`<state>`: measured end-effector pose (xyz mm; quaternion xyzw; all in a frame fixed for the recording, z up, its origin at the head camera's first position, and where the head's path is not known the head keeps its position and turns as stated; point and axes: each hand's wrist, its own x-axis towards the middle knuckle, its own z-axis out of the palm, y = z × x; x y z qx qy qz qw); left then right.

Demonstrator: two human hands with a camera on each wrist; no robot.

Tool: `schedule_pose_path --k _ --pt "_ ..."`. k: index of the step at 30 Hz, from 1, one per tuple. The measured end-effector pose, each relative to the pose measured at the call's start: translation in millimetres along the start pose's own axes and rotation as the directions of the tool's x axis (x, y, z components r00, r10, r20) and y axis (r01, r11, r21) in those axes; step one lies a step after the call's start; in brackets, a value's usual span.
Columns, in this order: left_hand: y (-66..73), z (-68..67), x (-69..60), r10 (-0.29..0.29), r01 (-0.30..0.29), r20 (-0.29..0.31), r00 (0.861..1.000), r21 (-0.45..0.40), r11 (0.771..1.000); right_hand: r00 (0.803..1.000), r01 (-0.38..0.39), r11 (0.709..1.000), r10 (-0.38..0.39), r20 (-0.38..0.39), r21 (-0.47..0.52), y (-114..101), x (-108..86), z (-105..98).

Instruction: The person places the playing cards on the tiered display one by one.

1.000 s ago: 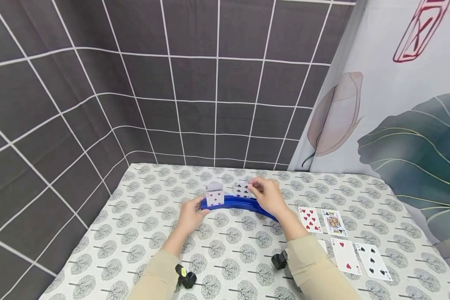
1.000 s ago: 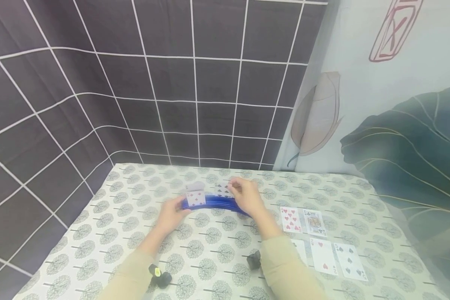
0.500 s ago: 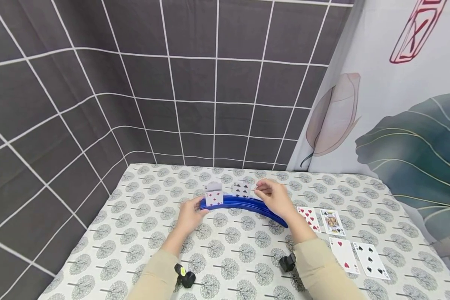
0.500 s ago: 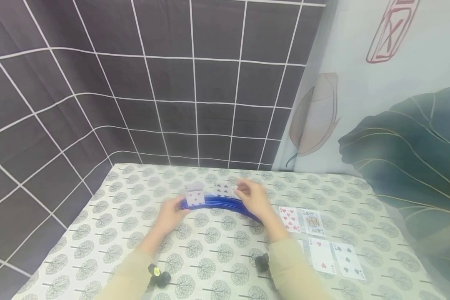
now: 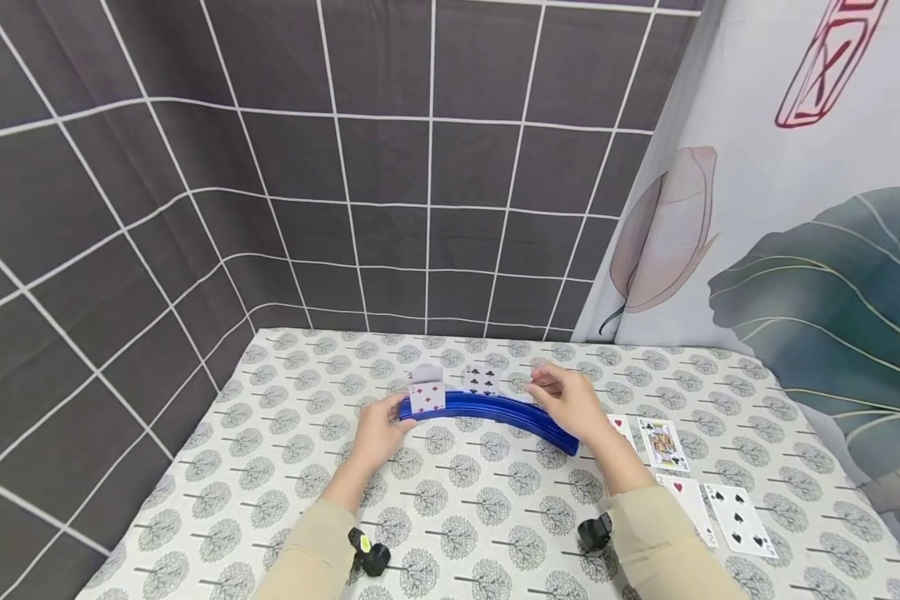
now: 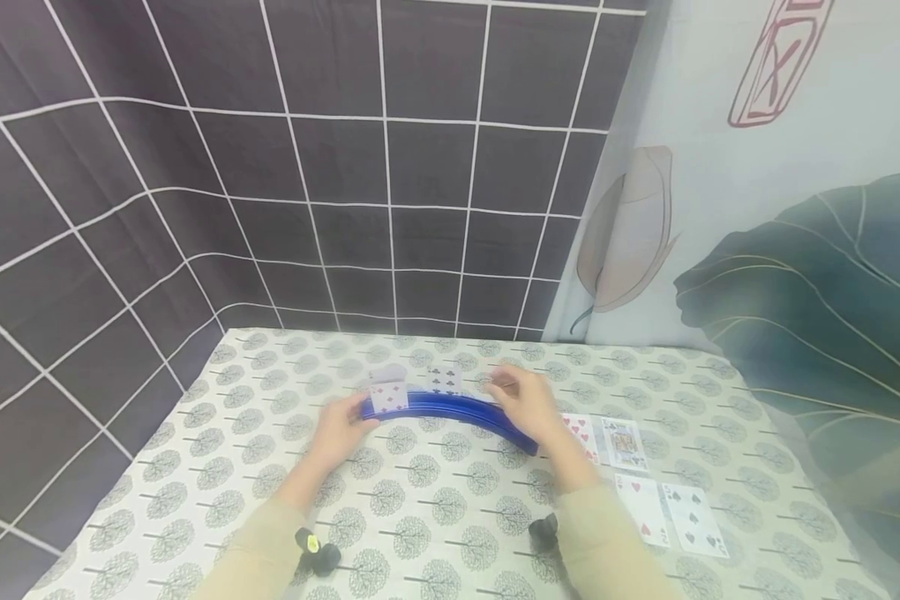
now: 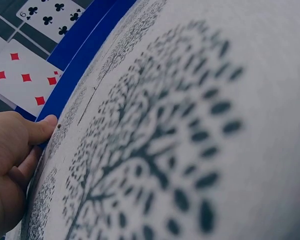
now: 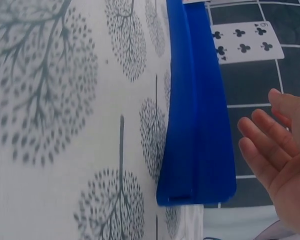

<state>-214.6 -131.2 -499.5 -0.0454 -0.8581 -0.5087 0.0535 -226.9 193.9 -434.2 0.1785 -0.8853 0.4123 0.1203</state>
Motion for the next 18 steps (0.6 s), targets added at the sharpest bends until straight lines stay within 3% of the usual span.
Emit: schedule_pose_path --k 18 --pt "-1.0 0.1 -0.1 0.011 -0.011 -0.004 1.000 0.014 1.000 0.999 -0.039 0.996 0.039 0.000 -0.075 8 -13.5 -28"
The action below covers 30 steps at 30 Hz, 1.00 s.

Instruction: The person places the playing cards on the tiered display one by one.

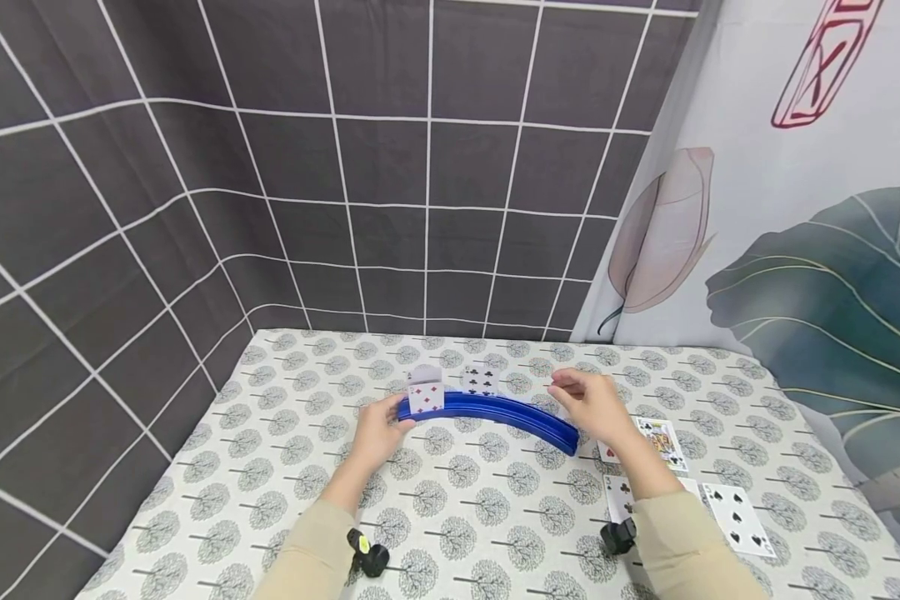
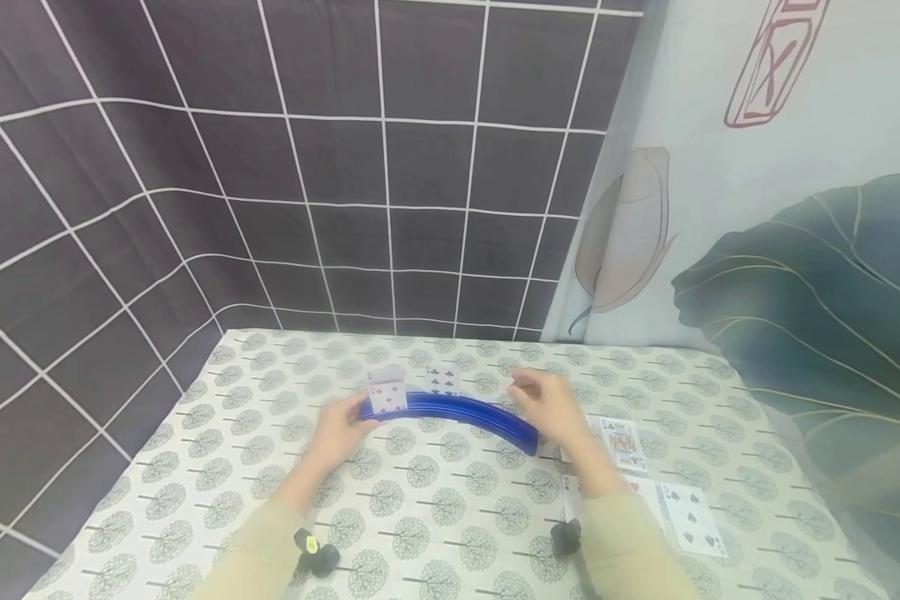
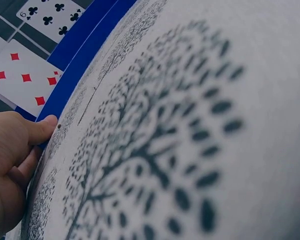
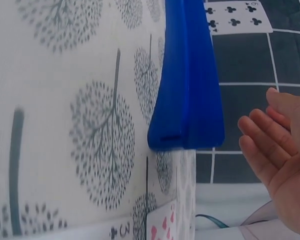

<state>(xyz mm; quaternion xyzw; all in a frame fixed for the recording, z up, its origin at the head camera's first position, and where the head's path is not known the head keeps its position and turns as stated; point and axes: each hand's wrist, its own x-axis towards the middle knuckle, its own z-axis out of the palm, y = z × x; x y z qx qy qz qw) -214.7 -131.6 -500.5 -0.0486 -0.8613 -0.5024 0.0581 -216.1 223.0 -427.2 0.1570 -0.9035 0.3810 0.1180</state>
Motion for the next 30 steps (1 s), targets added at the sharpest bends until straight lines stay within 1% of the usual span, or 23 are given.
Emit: schedule_pose_path --k 4,11,21,30 --pt "-0.1 0.2 -0.2 -0.001 0.001 -0.002 1.000 0.004 1.000 1.000 -0.017 1.000 0.017 0.000 -0.018 1 -3.4 -7" --pt "-0.7 0.8 0.1 0.008 -0.008 -0.009 1.000 0.017 1.000 0.999 0.022 0.998 -0.024 -0.031 -0.059 6 -8.3 -16" --pt "1.5 -0.5 -0.5 0.003 -0.003 -0.004 1.000 0.011 1.000 0.999 0.020 0.997 -0.022 -0.026 -0.076 19 -13.8 -22" --pt "5.0 -1.3 -2.1 -0.007 0.008 -0.006 1.000 0.028 1.000 0.999 -0.034 0.996 0.033 -0.014 -0.086 23 -22.1 -30"
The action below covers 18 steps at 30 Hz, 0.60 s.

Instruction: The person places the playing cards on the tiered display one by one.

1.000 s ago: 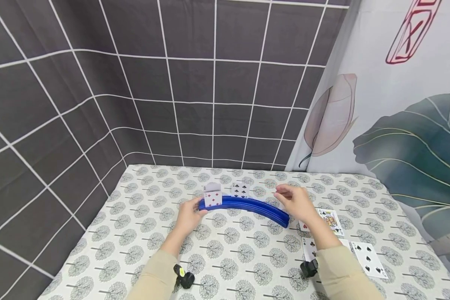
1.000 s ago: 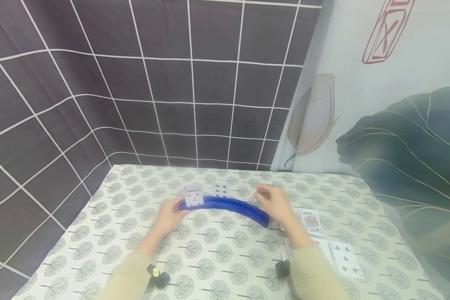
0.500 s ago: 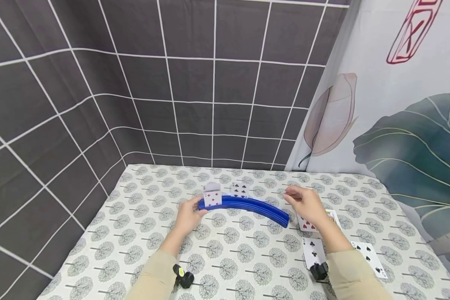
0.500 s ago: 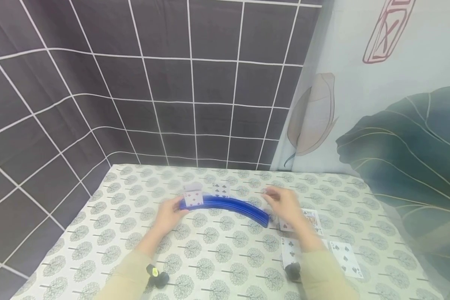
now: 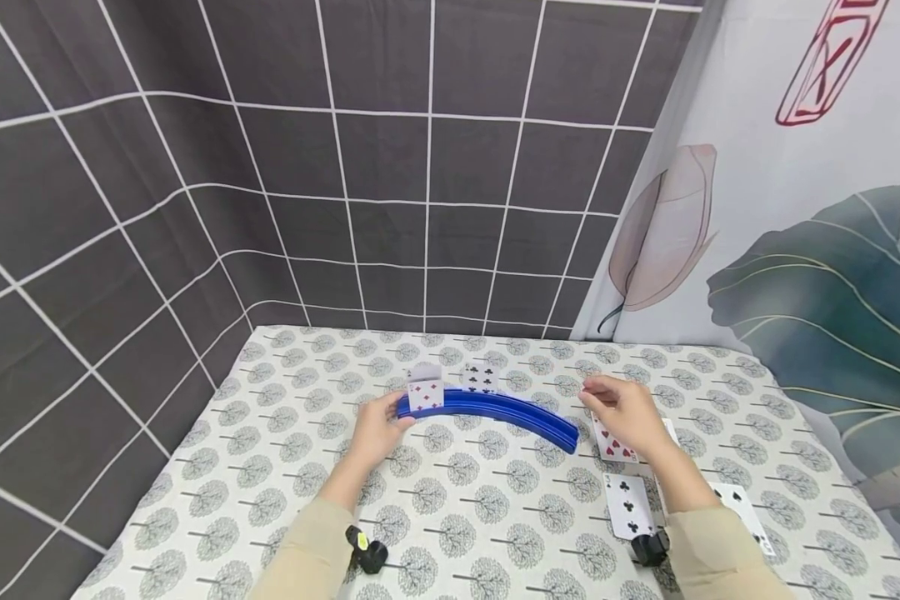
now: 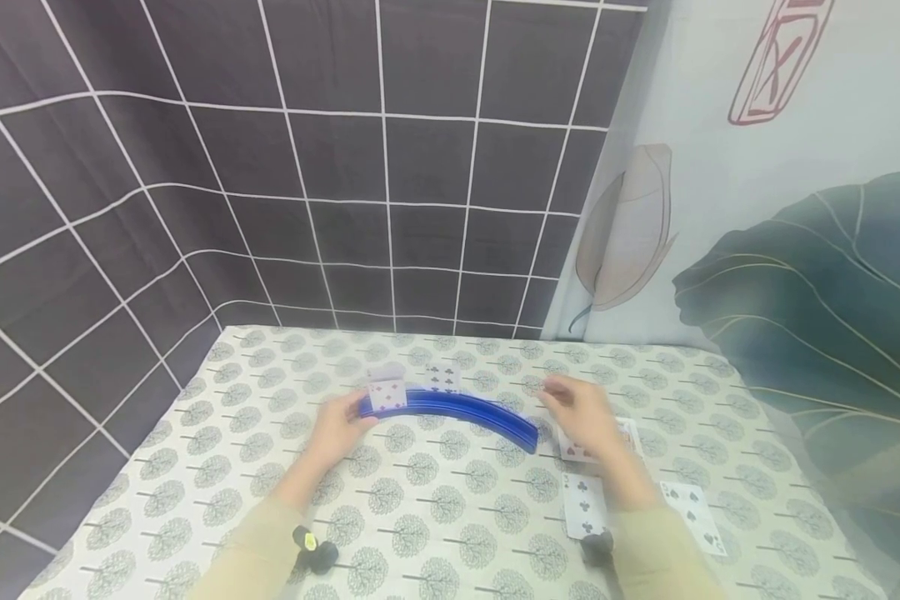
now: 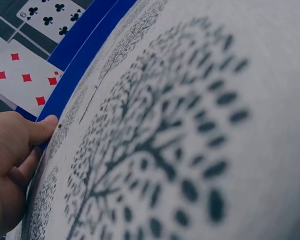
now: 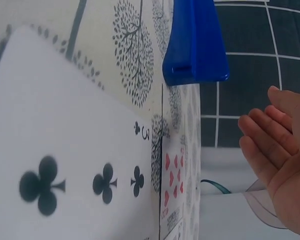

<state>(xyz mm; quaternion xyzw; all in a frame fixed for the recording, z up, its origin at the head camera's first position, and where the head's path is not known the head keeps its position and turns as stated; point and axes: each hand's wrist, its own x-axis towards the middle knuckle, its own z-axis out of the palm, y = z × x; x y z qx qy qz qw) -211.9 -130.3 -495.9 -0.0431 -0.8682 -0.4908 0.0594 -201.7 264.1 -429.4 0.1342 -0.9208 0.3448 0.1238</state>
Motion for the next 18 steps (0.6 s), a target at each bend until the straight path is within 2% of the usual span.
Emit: schedule_pose_path --k 6,18 --pt "2.7 -1.0 -0.2 0.004 -0.004 0.004 1.000 0.000 1.000 0.999 -0.032 0.999 0.032 -0.005 -0.007 4 -5.7 -5" --pt "-0.4 -0.4 0.4 0.001 -0.001 0.009 1.000 -0.008 1.000 0.999 -0.021 1.000 0.021 -0.025 -0.015 12 -16.2 -13"
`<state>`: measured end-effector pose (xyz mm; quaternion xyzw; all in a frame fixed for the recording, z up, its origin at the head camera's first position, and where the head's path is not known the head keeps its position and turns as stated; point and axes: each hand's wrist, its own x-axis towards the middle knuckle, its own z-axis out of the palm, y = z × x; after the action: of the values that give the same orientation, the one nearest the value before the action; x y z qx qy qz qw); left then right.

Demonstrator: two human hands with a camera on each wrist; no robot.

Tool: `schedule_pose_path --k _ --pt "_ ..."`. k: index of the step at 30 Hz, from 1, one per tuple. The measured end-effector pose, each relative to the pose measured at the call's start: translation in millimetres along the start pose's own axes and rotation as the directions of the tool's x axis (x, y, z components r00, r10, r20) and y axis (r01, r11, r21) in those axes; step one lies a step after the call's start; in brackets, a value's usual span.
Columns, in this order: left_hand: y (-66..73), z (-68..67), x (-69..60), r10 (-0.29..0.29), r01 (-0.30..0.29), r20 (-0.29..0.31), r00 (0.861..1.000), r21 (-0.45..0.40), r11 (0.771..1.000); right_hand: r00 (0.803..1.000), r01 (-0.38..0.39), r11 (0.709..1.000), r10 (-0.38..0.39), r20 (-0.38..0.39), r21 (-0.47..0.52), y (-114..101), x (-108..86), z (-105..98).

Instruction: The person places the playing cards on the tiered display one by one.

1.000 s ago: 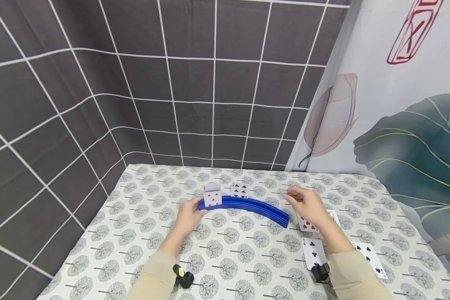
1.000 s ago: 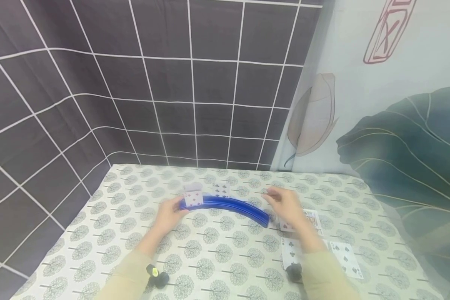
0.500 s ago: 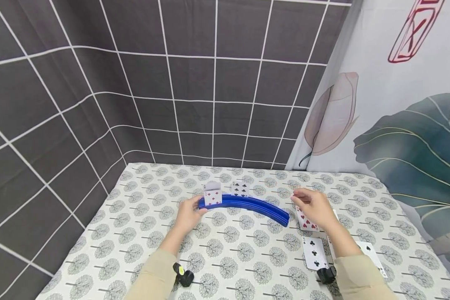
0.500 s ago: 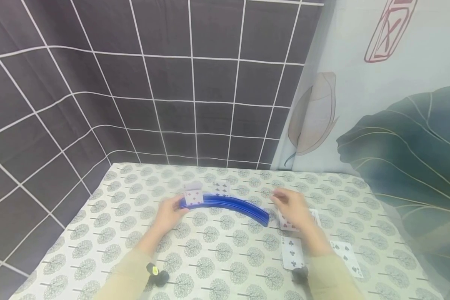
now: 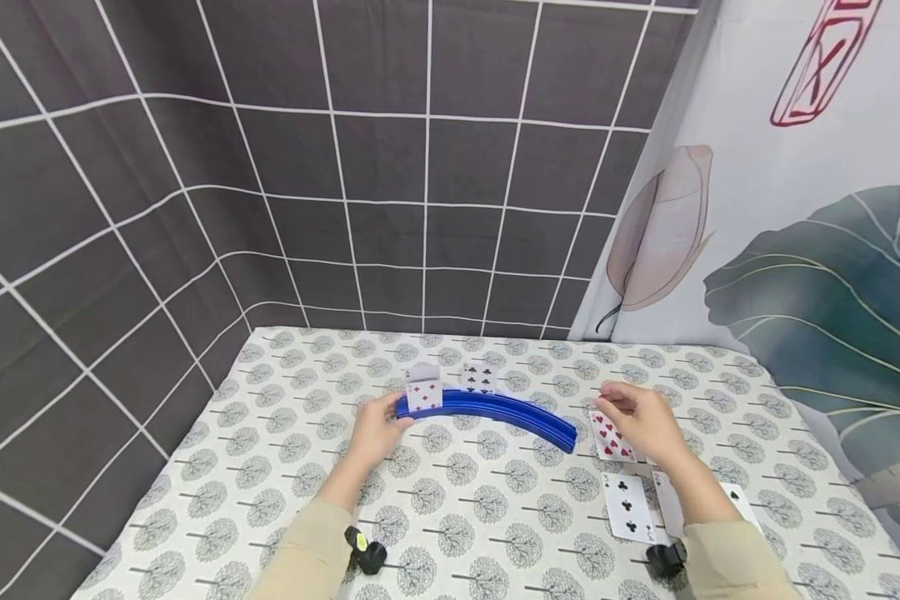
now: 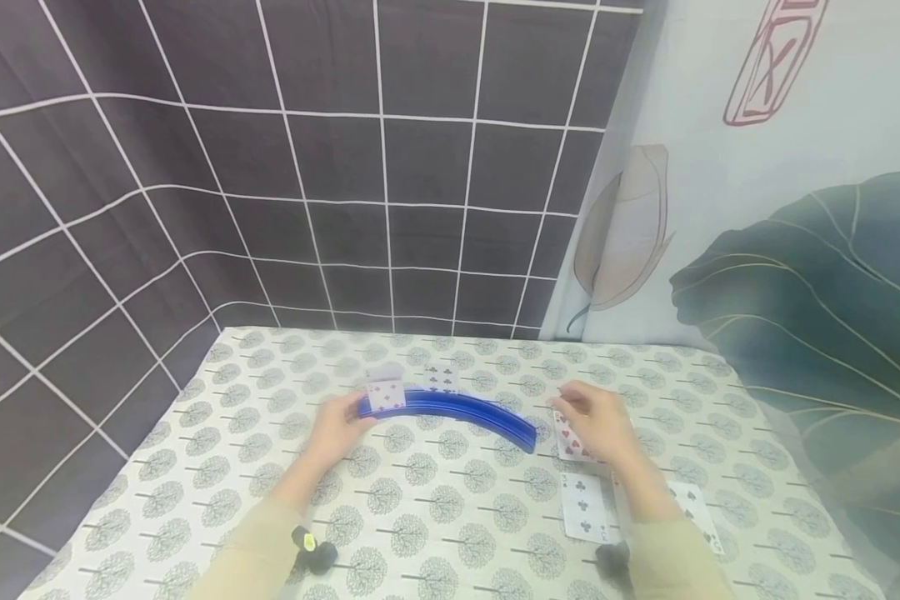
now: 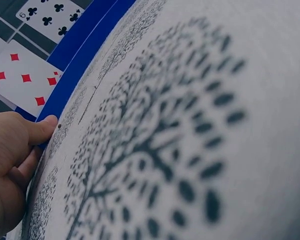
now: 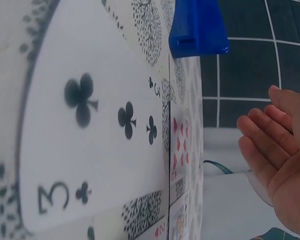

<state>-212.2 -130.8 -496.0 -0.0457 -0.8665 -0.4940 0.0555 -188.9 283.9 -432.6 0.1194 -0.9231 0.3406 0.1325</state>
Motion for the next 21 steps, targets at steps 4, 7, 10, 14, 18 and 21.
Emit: schedule_pose_path --k 4,7,10,14,18,21 --pt "-1.4 -0.2 0.2 -0.005 0.005 0.004 1.000 -0.004 1.000 1.000 -0.013 1.000 0.013 -0.009 -0.007 2 -5.3 -3" --pt "-2.5 -0.2 0.2 -0.004 0.004 0.006 1.000 -0.008 1.000 0.999 -0.024 1.000 0.024 -0.021 -0.005 4 -9.2 -6" --pt "-3.5 -0.2 0.4 0.001 -0.001 0.003 1.000 -0.006 1.000 0.999 -0.045 0.999 0.045 -0.022 0.001 5 -12.2 -9" --pt "-4.4 0.2 0.8 0.006 -0.006 0.003 1.000 -0.005 1.000 0.998 -0.064 0.998 0.063 -0.016 -0.007 8 -16.3 -13" --pt "-4.1 0.6 1.3 0.011 -0.011 0.004 1.000 -0.015 1.000 0.997 -0.071 0.997 0.070 -0.012 -0.024 10 -20.9 -16" --pt "-4.0 0.7 1.7 0.010 -0.010 0.000 1.000 -0.014 1.000 0.997 -0.076 0.997 0.076 -0.010 -0.029 12 -23.6 -17"
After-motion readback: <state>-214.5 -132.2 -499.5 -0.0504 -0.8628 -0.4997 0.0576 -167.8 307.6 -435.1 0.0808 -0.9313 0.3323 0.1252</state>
